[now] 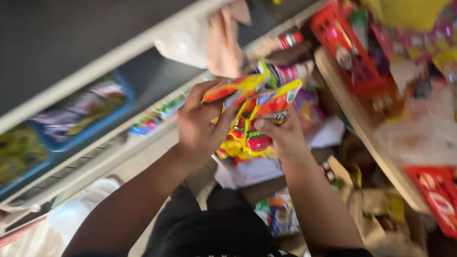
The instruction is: Removing grocery items from a shelf into a bin and then wiping down the shelf with a cloth.
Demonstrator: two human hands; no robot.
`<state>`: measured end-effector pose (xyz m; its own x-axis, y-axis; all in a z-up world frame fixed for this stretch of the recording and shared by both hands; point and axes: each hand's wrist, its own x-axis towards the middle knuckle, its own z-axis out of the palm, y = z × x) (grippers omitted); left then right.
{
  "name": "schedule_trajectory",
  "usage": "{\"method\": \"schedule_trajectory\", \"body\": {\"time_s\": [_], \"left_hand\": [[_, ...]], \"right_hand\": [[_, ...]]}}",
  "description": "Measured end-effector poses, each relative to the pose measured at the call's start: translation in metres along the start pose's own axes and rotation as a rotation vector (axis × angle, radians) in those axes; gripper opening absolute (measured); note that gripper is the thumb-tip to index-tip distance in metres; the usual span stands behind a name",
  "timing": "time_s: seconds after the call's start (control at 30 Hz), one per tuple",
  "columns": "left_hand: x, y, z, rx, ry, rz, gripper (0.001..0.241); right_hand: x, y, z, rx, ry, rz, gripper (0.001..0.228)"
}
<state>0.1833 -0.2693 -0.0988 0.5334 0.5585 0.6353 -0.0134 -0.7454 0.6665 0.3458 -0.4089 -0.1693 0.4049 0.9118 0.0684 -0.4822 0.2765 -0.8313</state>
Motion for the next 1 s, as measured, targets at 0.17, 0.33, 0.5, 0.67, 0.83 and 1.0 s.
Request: {"method": "schedule_trajectory", "body": {"time_s": [0.17,0.33,0.5,0.67,0.83,1.0], "left_hand": [[-0.082,-0.062,0.131,-0.095,-0.122,-0.506,0.019],[-0.161,-0.114,0.222,-0.123,-0.315,-1.01,0.034],[-0.214,-0.147,0.267,-0.25,-0.308,-1.313,0.031],[-0.253,-0.199,0.288,-0.368,-0.243,-1.436,0.029],[-0.238,-0.192,0.29,-0.415,-0.251,-1.425,0.049],[-0.193,-0.126,0.272,0.118,-0.494,-1.105,0.092]], "right_hand": [[-0.043,0.023,-0.089,0.027,0.428,0.28,0.054],[-0.065,0.06,-0.174,0.058,0.473,0.445,0.054],[-0.054,0.093,-0.224,-0.066,0.412,0.764,0.056],[-0.02,0.112,-0.236,-0.123,0.38,0.886,0.056],[-0.027,0.188,-0.272,-0.29,0.271,0.72,0.056],[-0.035,0.191,-0.235,-1.315,0.241,0.385,0.073]]}}
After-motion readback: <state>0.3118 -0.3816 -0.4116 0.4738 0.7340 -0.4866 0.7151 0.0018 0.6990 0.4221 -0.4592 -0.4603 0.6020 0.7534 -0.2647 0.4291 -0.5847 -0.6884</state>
